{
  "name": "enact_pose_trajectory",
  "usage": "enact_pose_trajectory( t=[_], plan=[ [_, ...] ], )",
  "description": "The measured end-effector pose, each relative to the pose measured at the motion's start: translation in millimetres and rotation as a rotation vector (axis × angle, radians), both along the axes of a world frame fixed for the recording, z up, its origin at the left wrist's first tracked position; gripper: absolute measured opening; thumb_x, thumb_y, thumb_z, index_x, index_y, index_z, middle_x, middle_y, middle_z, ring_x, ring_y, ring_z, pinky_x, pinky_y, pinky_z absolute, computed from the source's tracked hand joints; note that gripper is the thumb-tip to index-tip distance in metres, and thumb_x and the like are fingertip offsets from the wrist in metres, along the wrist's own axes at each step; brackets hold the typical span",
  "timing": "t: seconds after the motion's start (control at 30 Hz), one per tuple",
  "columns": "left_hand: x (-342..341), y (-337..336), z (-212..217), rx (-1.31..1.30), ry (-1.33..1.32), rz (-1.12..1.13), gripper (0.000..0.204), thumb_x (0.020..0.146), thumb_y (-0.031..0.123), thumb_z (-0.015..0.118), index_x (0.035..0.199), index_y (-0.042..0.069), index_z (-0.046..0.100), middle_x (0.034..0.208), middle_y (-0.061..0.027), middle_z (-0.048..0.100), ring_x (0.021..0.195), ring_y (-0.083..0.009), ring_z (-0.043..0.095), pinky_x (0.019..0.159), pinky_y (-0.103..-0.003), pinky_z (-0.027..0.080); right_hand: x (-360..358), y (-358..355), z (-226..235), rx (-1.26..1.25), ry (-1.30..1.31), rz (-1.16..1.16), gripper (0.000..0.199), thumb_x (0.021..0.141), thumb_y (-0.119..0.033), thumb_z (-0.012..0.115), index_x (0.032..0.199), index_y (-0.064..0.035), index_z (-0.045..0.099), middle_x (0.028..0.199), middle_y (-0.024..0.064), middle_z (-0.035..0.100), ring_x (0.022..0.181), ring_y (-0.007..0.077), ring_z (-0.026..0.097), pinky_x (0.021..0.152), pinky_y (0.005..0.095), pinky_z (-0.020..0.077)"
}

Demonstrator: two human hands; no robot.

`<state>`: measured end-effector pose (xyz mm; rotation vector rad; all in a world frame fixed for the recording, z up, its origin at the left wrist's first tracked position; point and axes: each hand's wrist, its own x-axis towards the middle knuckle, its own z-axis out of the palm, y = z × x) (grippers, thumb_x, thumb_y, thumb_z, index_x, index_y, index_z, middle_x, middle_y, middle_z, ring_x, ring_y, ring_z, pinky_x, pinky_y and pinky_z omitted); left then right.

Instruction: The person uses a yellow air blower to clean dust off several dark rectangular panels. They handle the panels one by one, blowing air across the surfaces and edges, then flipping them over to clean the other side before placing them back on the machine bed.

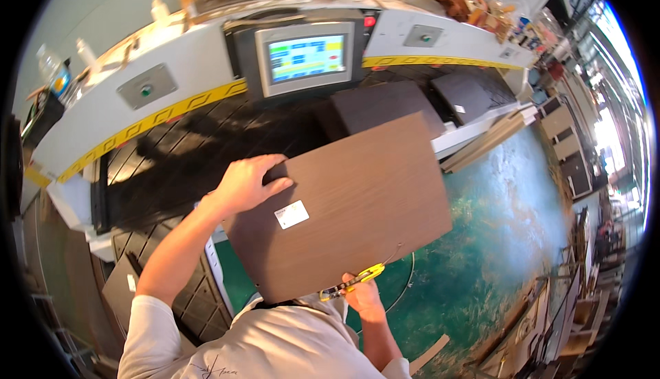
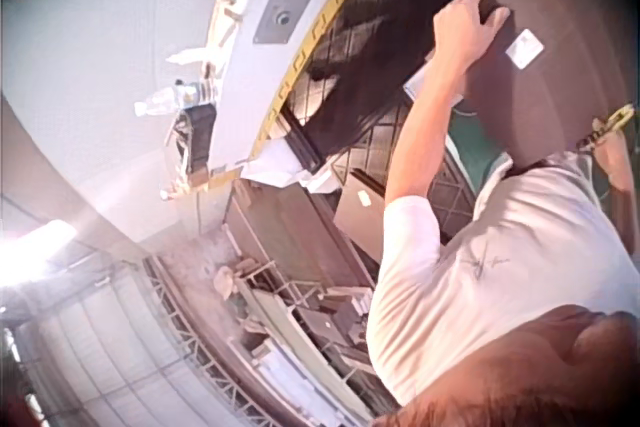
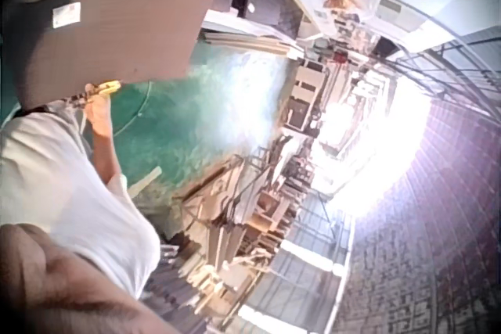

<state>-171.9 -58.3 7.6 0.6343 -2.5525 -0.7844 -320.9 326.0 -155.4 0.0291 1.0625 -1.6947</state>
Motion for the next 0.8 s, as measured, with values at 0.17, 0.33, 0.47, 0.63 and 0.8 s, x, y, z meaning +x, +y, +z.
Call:
enact_pose_trajectory(
  t=[0.17, 0.33, 0.47, 0.63, 0.8],
  plan=[
    [-19.6, 24.2, -102.1, -0.031, -0.027, 0.163, 0.066, 0.091, 0.033, 0.082, 0.142, -0.001, 0.057, 0.139, -0.0208, 0.064, 0.130, -0.0437, 0.058, 0.113, -0.053, 0.044, -22.9, 7.5, 1.5, 0.009, -0.087, -0.190, 0.025, 0.090, 0.008, 0.066, 0.107, -0.0102, 0.065, 0.097, 0.0066, 0.067, 0.081, 0.0223, 0.062, 0.063, 0.0374, 0.0494],
    [-25.4, 103.9, -161.6, 0.730, 0.079, 0.555, 0.084, 0.095, 0.029, 0.081, 0.158, -0.003, 0.035, 0.148, -0.0268, 0.057, 0.145, -0.0372, 0.049, 0.123, -0.049, 0.037, -65.4, 20.7, -26.1, 0.042, -0.166, -0.269, 0.028, 0.090, 0.009, 0.063, 0.111, -0.0096, 0.065, 0.098, 0.0087, 0.068, 0.080, 0.0239, 0.062, 0.066, 0.0384, 0.0498],
    [-66.5, 160.7, -150.0, 1.264, 0.028, 0.377, 0.080, 0.095, 0.034, 0.083, 0.154, -0.003, 0.043, 0.148, -0.0199, 0.060, 0.138, -0.0286, 0.056, 0.118, -0.043, 0.042, -114.6, 6.3, -5.3, 0.081, -0.077, -0.272, 0.026, 0.090, 0.008, 0.065, 0.111, -0.0077, 0.064, 0.096, 0.0093, 0.068, 0.076, 0.0251, 0.062, 0.067, 0.0389, 0.0510],
    [-121.4, 131.0, -163.4, 1.261, -0.240, 0.265, 0.084, 0.096, 0.045, 0.081, 0.151, -0.007, 0.044, 0.141, -0.0206, 0.066, 0.128, -0.0264, 0.065, 0.112, -0.041, 0.048, -191.3, -15.6, -17.6, 0.153, -0.072, -0.262, 0.024, 0.089, 0.007, 0.066, 0.107, -0.0087, 0.064, 0.094, 0.0081, 0.068, 0.074, 0.0234, 0.061, 0.063, 0.0384, 0.0491],
    [-173.3, 112.7, -167.4, 1.182, -0.173, 0.288, 0.080, 0.097, 0.050, 0.076, 0.149, -0.002, 0.047, 0.133, -0.0182, 0.067, 0.105, -0.0274, 0.074, 0.072, -0.038, 0.066, -263.1, -65.4, -20.7, 0.214, -0.061, -0.166, 0.026, 0.088, 0.007, 0.066, 0.108, -0.0097, 0.062, 0.094, 0.0061, 0.065, 0.074, 0.0211, 0.060, 0.061, 0.0368, 0.0471]
  ],
)
